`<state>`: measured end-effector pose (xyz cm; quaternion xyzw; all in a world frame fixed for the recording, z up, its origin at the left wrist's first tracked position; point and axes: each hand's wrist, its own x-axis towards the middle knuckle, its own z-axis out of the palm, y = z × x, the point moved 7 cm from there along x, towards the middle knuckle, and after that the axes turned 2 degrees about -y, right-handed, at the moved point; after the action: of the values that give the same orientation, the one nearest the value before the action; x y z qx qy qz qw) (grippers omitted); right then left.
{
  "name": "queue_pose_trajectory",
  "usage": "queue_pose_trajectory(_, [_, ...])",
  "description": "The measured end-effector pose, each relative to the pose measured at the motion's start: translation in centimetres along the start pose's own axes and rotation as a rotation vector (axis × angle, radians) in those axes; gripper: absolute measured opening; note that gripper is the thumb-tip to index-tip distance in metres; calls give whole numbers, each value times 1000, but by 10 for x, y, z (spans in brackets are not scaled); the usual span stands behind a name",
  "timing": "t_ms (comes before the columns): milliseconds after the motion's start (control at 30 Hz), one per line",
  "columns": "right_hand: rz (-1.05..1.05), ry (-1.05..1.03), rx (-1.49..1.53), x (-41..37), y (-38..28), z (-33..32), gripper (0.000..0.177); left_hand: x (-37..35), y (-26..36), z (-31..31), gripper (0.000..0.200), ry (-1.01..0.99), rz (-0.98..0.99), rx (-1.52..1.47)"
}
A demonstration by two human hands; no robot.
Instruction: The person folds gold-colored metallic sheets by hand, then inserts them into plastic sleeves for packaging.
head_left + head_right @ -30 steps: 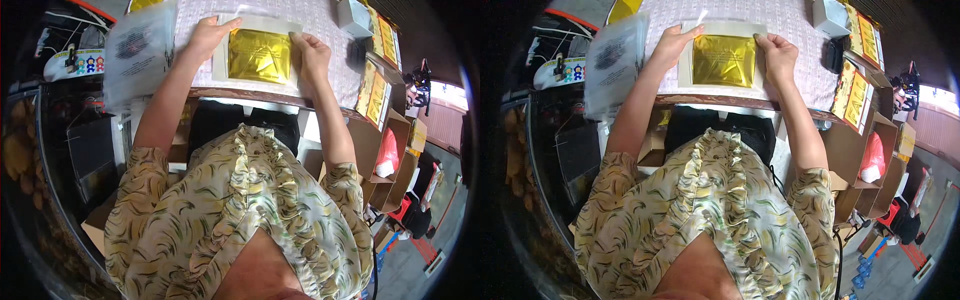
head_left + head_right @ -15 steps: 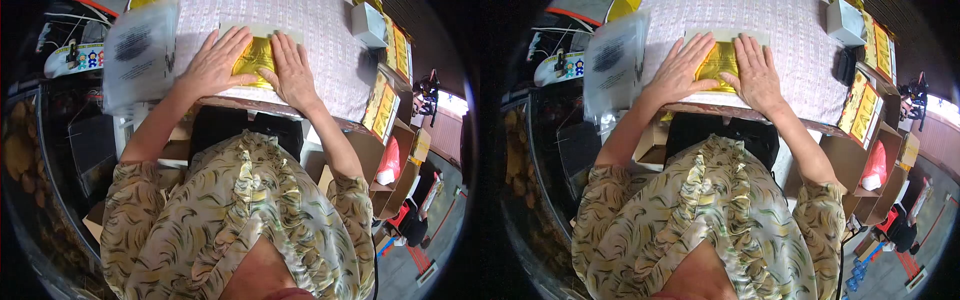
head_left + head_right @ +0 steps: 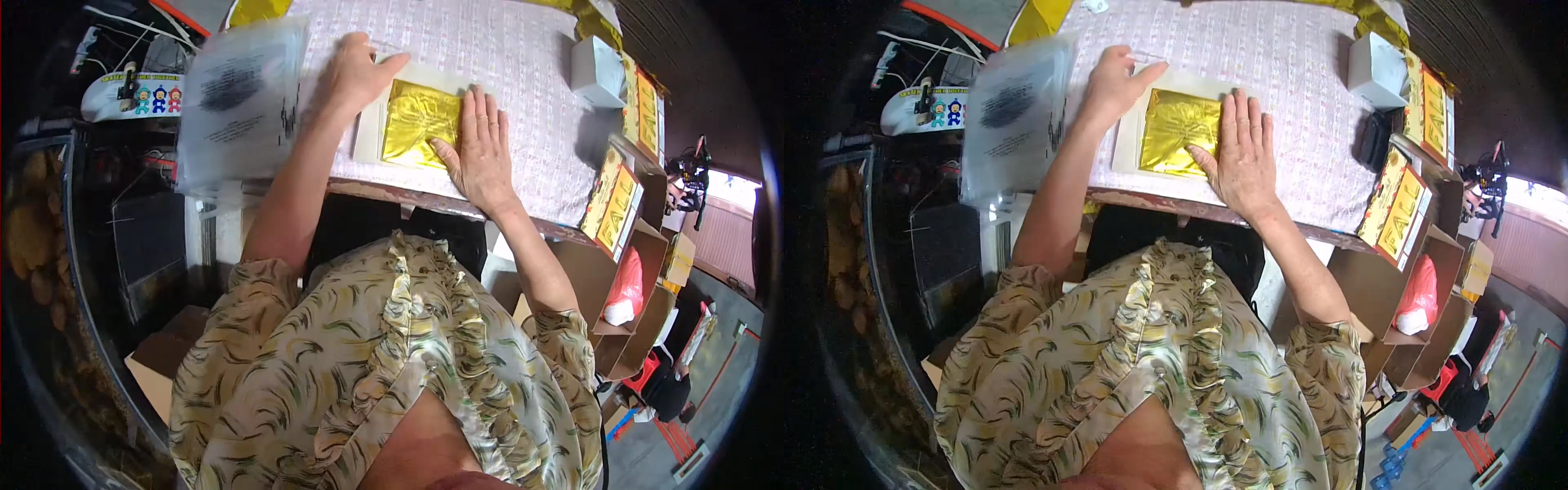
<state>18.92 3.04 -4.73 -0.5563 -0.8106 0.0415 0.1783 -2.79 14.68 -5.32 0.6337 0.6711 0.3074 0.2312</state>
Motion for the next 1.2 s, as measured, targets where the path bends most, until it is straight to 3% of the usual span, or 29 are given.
queue_pose_trajectory(67, [10,11,-5,2,-2,-7,85,12,-5,2,57,-43,1,-52])
queue_pose_trajectory(133, [76,-7,-62,10,1,-13,84,10,2,19,46,-410,-129,-747])
queue_pose_trajectory(167, [27,131,-80,18,-10,-36,68,6,11,13,46,-411,-116,-747])
queue_pose_trajectory(200, [29,144,-84,29,-13,-50,68,-1,21,7,40,-448,-151,-846])
queue_pose_trajectory(233, [-37,198,55,40,-18,-65,57,-9,31,3,34,-489,-189,-941])
queue_pose_trajectory(267, [-103,250,195,49,-24,-79,49,-14,39,-2,34,-496,-181,-935])
queue_pose_trajectory(300, [-170,414,172,58,-39,-96,48,-15,52,-11,31,-458,-77,-959])
queue_pose_trajectory(333, [-204,436,206,66,-42,-98,49,-17,63,-19,28,-418,31,-984])
queue_pose_trajectory(533, [-280,491,79,82,-68,-127,38,-34,96,-58,29,-300,315,-752])
queue_pose_trajectory(600, [-279,519,126,77,-72,-140,34,-42,107,-73,27,-270,507,-639])
queue_pose_trajectory(733, [-318,487,109,64,-82,-162,32,-58,120,-86,24,-278,572,-629])
queue_pose_trajectory(800, [-328,492,96,59,-87,-172,30,-69,132,-98,22,-177,729,-599])
queue_pose_trajectory(1000, [-349,461,85,48,-99,-197,23,-92,154,-120,17,-101,861,-502])
queue_pose_trajectory(1200, [-369,541,197,46,-95,-199,10,-99,159,-114,16,-140,806,-557])
